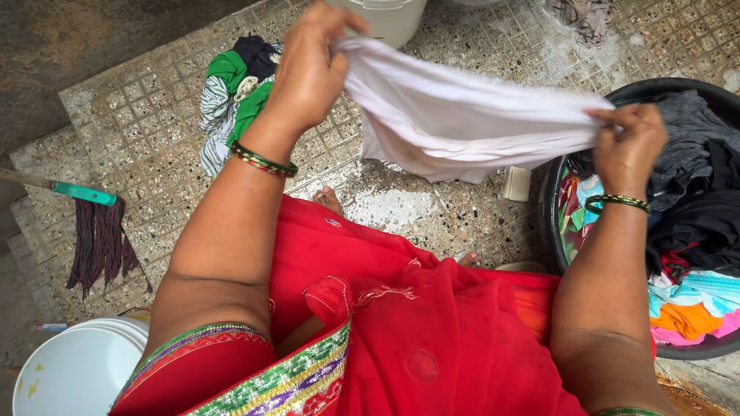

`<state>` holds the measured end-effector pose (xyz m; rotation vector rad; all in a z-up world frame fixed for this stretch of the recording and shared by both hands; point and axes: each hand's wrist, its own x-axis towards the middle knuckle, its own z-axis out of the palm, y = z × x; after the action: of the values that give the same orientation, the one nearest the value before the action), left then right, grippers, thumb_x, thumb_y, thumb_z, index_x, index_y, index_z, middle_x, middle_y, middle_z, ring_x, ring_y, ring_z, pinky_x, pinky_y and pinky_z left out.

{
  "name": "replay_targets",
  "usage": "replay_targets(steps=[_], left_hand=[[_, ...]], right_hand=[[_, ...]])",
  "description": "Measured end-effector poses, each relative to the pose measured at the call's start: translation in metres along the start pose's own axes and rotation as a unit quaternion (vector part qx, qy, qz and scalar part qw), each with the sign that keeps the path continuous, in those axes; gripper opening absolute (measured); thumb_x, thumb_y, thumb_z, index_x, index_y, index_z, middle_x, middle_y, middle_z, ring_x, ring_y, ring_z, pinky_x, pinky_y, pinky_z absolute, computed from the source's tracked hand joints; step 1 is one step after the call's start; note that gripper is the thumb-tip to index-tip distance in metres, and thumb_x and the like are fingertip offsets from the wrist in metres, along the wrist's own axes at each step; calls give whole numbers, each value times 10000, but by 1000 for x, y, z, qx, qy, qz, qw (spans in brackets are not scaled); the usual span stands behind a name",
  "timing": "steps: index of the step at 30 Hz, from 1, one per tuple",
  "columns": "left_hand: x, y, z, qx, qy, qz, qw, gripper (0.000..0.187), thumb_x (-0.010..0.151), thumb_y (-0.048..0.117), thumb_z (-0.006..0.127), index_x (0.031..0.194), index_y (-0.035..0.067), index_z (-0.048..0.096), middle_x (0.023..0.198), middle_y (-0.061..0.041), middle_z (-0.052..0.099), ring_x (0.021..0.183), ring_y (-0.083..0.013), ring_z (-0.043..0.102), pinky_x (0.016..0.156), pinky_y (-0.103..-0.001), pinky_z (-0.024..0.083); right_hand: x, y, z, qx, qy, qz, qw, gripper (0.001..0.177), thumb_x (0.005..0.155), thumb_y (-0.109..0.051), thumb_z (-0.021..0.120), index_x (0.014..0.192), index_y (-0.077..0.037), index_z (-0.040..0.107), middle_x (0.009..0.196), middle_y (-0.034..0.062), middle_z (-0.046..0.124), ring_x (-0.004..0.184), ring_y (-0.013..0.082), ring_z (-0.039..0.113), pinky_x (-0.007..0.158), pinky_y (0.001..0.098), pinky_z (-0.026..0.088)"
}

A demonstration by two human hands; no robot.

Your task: Hand washing a white tank top with a bar of soap on the floor.

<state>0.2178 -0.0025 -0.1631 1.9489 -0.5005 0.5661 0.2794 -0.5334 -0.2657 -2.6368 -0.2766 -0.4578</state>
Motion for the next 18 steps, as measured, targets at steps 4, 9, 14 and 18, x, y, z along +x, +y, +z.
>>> replay_targets(steps=[4,9,14,18], left_hand=[[-5,-23,-10,231,99,-38,967,321,786,-114,607,1064,11,709,973,-183,669,913,-370,654,819,-480,518],[2,-22,-14,285,124,-93,946,120,780,-42,706,881,5,663,848,-158,686,831,-358,665,764,-485,519],[4,-43,3,-128,119,-329,928,118,910,107,678,894,-2,634,806,-127,710,658,-195,689,573,-381,548],[-3,-67,-5,-238,140,-283,918,172,967,149,598,1016,21,702,915,-111,746,727,-170,716,606,-350,575]], right_hand=[[2,-10,-22,-99,187,-17,977,408,791,141,613,1095,-128,569,1133,81,578,999,204,654,874,350,622],[9,-20,-9,343,143,183,910,111,1099,-85,583,1200,-96,537,1109,45,621,935,181,755,782,404,628],[11,-24,4,673,95,247,691,177,924,-89,654,1084,-35,600,1019,123,728,907,266,811,808,497,651],[0,35,20,232,96,87,964,239,981,-7,708,1194,22,602,960,161,654,726,232,550,699,449,509]])
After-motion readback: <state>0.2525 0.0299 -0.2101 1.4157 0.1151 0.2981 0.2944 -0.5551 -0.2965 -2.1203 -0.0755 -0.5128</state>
